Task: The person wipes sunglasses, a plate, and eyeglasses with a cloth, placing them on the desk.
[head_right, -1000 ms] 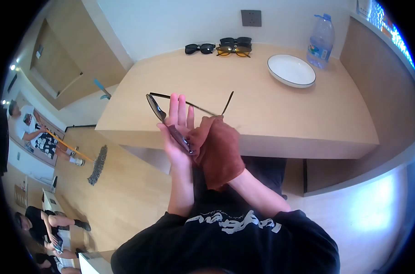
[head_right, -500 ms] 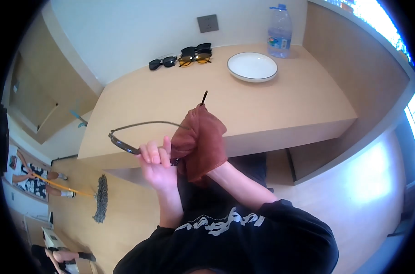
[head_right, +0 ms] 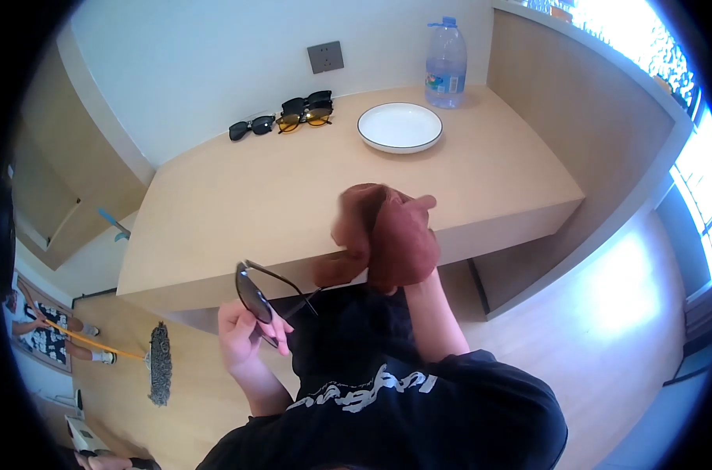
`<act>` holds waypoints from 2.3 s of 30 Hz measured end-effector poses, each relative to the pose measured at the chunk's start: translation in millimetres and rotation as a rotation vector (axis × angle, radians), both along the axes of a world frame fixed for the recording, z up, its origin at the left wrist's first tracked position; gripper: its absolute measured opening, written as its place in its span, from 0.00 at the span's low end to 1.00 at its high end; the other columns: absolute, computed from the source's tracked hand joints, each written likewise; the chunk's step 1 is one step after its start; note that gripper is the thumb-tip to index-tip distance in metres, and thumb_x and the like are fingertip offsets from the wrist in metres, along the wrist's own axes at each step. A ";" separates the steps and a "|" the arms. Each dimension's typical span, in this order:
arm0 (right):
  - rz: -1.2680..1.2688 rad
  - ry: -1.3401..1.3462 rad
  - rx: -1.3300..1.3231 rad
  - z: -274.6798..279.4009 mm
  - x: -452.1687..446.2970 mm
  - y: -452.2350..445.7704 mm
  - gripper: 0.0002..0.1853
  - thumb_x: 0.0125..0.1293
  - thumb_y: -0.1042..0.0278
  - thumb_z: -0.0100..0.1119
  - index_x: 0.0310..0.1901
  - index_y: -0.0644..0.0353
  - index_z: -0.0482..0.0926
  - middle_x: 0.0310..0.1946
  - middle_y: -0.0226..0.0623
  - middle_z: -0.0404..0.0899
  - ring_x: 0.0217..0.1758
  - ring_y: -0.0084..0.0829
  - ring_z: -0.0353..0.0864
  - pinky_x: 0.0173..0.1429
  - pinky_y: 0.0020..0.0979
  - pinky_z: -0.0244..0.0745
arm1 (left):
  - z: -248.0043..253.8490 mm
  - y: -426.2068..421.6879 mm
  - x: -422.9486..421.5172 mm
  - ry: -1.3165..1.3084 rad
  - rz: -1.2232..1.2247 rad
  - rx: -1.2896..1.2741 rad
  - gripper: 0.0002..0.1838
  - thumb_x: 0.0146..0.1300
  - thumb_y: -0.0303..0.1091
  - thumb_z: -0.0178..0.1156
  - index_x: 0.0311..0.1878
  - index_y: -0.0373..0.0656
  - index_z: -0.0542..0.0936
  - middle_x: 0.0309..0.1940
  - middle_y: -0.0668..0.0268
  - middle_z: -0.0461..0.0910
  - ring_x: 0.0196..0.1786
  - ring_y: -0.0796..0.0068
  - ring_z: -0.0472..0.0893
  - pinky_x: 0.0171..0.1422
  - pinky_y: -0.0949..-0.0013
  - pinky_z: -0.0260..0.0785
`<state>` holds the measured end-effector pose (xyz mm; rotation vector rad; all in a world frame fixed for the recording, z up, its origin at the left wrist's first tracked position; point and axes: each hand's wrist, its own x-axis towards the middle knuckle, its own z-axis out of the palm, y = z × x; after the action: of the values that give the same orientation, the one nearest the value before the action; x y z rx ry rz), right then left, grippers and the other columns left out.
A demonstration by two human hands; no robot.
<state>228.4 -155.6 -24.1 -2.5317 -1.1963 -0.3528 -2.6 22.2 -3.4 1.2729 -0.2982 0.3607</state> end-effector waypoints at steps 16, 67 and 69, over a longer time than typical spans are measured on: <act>0.834 0.228 0.457 26.9 -59.0 22.0 0.20 0.39 0.65 0.71 0.36 0.60 0.76 0.37 0.35 0.78 0.38 0.35 0.79 0.44 0.31 0.73 | -25.3 -22.4 9.1 0.363 0.047 0.053 0.16 0.68 0.30 0.46 0.27 0.31 0.74 0.23 0.57 0.77 0.20 0.70 0.78 0.28 0.73 0.68; 0.400 1.108 1.199 53.0 -57.0 49.5 0.10 0.56 0.73 0.60 0.38 0.67 0.75 0.33 0.35 0.78 0.36 0.21 0.76 0.39 0.24 0.71 | 9.8 -41.2 70.2 -0.219 1.015 0.902 0.04 0.56 0.22 0.55 0.28 0.35 0.72 0.22 0.55 0.72 0.23 0.53 0.74 0.25 0.63 0.65; 0.466 1.022 1.315 45.1 -59.6 52.7 0.08 0.60 0.73 0.55 0.40 0.66 0.76 0.35 0.35 0.77 0.37 0.22 0.75 0.41 0.25 0.71 | 7.9 -40.9 68.2 -0.197 1.005 0.869 0.04 0.58 0.23 0.55 0.28 0.34 0.72 0.22 0.55 0.73 0.23 0.55 0.75 0.26 0.64 0.66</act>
<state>168.8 -102.9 21.0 -0.9598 -0.6580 0.2307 65.6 -18.7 4.5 2.2051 0.0749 1.3158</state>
